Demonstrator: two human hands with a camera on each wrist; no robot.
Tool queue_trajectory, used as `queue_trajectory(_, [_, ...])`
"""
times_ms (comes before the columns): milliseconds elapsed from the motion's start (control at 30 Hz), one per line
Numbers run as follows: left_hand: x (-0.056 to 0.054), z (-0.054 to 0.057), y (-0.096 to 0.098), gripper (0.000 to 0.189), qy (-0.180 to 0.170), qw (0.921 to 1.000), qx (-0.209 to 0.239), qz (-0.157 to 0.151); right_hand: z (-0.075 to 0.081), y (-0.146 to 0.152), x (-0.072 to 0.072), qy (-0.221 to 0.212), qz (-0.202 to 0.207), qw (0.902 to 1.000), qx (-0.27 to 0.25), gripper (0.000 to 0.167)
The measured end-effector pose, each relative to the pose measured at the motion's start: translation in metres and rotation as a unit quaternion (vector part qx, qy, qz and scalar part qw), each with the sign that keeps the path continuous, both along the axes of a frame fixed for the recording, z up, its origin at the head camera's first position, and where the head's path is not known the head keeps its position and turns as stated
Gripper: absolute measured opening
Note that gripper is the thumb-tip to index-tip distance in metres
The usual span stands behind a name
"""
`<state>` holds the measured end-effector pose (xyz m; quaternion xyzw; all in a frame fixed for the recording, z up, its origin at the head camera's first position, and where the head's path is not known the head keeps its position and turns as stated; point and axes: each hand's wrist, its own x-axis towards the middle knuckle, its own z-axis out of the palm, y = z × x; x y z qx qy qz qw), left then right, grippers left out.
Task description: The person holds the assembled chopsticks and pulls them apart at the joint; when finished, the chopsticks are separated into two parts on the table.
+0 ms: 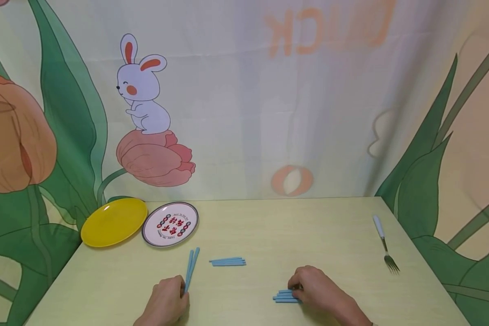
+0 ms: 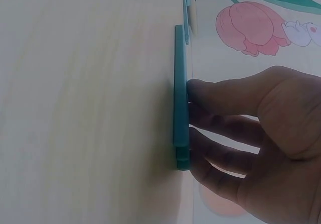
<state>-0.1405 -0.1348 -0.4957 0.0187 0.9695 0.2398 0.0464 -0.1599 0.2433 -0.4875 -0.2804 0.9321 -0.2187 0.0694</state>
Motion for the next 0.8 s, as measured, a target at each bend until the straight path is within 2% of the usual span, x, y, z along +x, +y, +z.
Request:
queue_trajectory(300, [0.0005,0.0021,-0.0017,0.015,0.011,0.9999,0.003,-0.008,-0.0001,0.0007,0.0001,-0.004,0.003,1.0,-0.004,0.01])
queue_trajectory(667, [-0.0027,0.0022,-0.0019,0.009,-0.036,0.9993,0.012,-0.002,-0.0005,0.0028,0.0008,-0.023,-0.008,0.9997,-0.007,0.012])
queue_trajectory(800, [-0.0035,0.0034,-0.0023,0.007,-0.039,0.9992,0.012,-0.001,0.0015,0.0035,0.0001,-0.02,-0.01,0.9997,-0.005,0.011])
